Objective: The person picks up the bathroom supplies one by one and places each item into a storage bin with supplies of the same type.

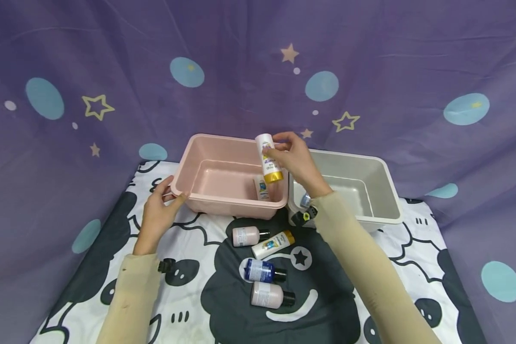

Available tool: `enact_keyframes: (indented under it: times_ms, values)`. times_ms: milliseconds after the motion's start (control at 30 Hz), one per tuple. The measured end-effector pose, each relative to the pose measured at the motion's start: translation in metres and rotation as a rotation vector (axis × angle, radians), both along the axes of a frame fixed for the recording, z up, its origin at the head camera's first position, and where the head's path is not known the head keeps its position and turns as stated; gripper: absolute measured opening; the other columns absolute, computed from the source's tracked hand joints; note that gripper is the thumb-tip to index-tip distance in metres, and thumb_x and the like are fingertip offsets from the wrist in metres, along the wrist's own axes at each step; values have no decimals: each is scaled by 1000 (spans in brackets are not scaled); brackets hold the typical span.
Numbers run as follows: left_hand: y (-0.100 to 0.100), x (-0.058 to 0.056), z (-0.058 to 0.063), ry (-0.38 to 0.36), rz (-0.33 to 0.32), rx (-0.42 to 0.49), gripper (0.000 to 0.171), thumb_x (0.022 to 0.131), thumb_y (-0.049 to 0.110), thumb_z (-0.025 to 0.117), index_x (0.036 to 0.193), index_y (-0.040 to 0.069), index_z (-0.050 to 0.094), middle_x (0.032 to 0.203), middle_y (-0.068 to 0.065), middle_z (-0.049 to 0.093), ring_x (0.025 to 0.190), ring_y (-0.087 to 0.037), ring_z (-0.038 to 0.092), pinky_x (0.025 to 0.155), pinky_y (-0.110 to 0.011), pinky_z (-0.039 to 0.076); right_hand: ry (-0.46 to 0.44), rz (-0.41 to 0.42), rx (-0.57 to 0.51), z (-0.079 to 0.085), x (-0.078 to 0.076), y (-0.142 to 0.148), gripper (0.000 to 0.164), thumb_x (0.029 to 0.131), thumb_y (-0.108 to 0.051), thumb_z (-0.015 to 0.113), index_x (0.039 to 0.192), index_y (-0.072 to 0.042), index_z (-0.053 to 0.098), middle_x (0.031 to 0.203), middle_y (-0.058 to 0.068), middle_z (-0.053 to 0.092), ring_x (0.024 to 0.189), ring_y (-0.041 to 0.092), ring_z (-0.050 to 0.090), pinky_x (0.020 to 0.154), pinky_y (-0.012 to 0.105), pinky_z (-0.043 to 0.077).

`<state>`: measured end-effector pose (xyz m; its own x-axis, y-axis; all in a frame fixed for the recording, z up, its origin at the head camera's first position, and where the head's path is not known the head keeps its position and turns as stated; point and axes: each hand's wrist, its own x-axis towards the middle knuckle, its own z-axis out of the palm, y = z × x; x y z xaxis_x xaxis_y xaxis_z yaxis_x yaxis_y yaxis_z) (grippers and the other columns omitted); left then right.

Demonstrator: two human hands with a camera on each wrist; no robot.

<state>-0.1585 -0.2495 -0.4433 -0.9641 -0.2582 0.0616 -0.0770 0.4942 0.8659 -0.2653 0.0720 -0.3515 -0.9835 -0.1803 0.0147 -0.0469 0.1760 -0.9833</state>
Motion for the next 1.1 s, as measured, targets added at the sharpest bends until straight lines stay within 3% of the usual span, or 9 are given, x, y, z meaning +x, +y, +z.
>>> enact_keyframes:
  times_ms: [333, 533, 667, 800, 933, 1100]
  values:
    - [2, -2, 0, 1, -6, 2, 70, 96, 28, 69, 155, 8, 37, 137, -21, 56, 113, -32, 61, 82, -26, 45, -72, -17, 59, -18, -48, -24, 49, 88, -14, 78, 127, 0, 53, 109, 19, 65, 87, 25, 66, 70, 32, 58]
    - [6, -4, -2, 0, -6, 10, 73, 95, 34, 70, 155, 9, 37, 138, -20, 56, 113, -31, 60, 81, -25, 46, -106, -35, 132, -31, -63, -26, 47, 88, -14, 78, 125, 2, 54, 112, 20, 64, 87, 24, 64, 68, 30, 57]
    - [8, -5, -2, 5, -6, 5, 74, 95, 37, 70, 155, 9, 38, 137, -20, 56, 113, -31, 60, 83, -30, 46, -165, -47, 135, -39, -68, -24, 42, 88, -10, 76, 122, 3, 55, 111, 17, 64, 80, 19, 63, 65, 29, 56]
    - [9, -7, -1, 12, -13, 3, 73, 95, 36, 70, 154, 9, 38, 136, -20, 57, 112, -30, 61, 83, -30, 46, -194, -63, 77, -43, -69, -20, 31, 92, -1, 64, 121, 5, 55, 98, 15, 65, 70, 19, 64, 67, 32, 58]
    - [10, -8, -2, 10, -18, 6, 72, 95, 32, 70, 154, 8, 38, 136, -20, 57, 112, -31, 61, 82, -28, 46, -186, -71, 43, -39, -65, -18, 28, 94, 1, 60, 122, 5, 55, 91, 13, 64, 76, 28, 68, 70, 35, 59]
    - [10, -8, -3, 3, -25, 4, 72, 95, 32, 70, 155, 8, 37, 136, -21, 56, 113, -32, 60, 82, -30, 46, -162, -27, 33, -30, -52, -12, 29, 96, -2, 61, 123, 4, 56, 103, 20, 64, 84, 32, 68, 77, 42, 59]
